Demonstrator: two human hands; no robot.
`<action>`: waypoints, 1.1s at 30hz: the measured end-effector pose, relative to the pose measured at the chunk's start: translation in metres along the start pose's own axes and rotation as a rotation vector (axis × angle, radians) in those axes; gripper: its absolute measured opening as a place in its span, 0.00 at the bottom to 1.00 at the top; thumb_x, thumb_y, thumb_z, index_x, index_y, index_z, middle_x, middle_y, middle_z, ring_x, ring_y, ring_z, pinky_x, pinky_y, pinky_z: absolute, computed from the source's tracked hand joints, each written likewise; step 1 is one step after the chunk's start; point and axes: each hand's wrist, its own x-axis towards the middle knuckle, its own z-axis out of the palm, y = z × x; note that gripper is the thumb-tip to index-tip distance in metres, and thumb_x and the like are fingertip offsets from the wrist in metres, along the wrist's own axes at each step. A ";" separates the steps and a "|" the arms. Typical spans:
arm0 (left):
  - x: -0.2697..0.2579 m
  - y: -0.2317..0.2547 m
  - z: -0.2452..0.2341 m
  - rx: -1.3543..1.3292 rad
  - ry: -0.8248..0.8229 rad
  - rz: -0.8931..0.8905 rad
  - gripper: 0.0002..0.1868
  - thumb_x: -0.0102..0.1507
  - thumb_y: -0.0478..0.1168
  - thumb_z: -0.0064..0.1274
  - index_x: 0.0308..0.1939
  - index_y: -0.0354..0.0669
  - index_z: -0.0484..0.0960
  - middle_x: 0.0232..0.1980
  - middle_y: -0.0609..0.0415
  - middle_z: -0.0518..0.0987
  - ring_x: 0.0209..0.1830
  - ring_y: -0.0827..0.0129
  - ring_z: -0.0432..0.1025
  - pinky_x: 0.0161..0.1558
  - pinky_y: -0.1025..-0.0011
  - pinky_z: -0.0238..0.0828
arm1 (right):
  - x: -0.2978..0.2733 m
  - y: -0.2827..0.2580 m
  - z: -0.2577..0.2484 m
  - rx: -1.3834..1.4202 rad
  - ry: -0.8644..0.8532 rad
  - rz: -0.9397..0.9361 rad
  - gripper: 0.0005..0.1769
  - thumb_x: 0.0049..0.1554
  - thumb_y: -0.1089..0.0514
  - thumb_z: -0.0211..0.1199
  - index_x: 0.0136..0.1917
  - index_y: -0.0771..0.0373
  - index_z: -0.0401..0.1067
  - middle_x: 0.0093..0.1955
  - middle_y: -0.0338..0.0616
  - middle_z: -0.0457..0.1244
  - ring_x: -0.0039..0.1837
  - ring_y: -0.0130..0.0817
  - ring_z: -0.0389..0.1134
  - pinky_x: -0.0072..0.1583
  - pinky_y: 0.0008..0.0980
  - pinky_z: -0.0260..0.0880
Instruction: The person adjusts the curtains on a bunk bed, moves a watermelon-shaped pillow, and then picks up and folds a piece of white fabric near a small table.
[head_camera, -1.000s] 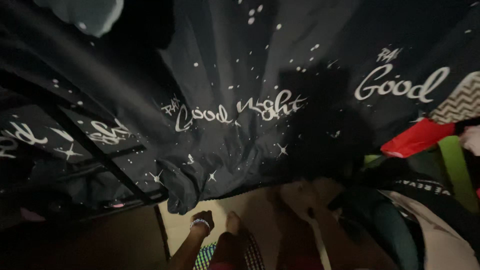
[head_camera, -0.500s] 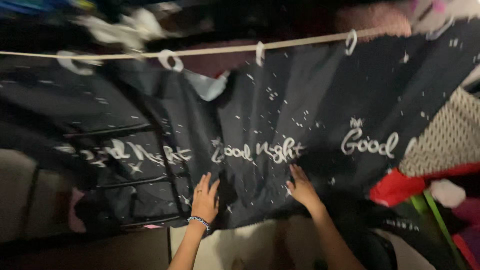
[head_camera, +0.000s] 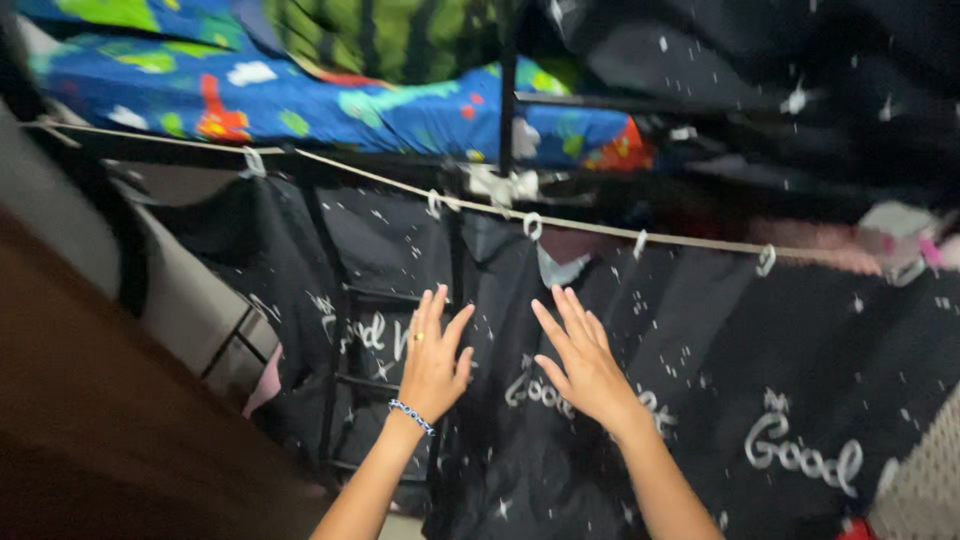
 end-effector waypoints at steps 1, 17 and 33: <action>0.008 0.000 -0.002 -0.024 0.028 0.008 0.33 0.58 0.35 0.57 0.68 0.45 0.72 0.79 0.36 0.54 0.79 0.38 0.47 0.74 0.47 0.47 | 0.013 -0.002 -0.006 -0.015 0.019 -0.044 0.43 0.55 0.56 0.66 0.80 0.56 0.53 0.83 0.57 0.43 0.83 0.54 0.42 0.75 0.56 0.47; 0.152 -0.071 -0.003 -0.407 0.214 -0.013 0.23 0.57 0.30 0.58 0.57 0.44 0.80 0.67 0.47 0.75 0.66 0.57 0.72 0.59 0.66 0.72 | 0.181 0.079 -0.023 0.261 0.444 -0.163 0.22 0.59 0.66 0.59 0.66 0.63 0.73 0.68 0.54 0.67 0.71 0.48 0.68 0.70 0.38 0.65; 0.376 -0.114 0.090 -1.664 -0.180 -0.248 0.20 0.66 0.36 0.52 0.62 0.36 0.75 0.60 0.52 0.79 0.59 0.69 0.74 0.61 0.70 0.72 | 0.238 0.073 -0.066 -0.007 0.682 -0.052 0.17 0.60 0.68 0.56 0.61 0.64 0.75 0.67 0.51 0.66 0.70 0.47 0.68 0.69 0.38 0.66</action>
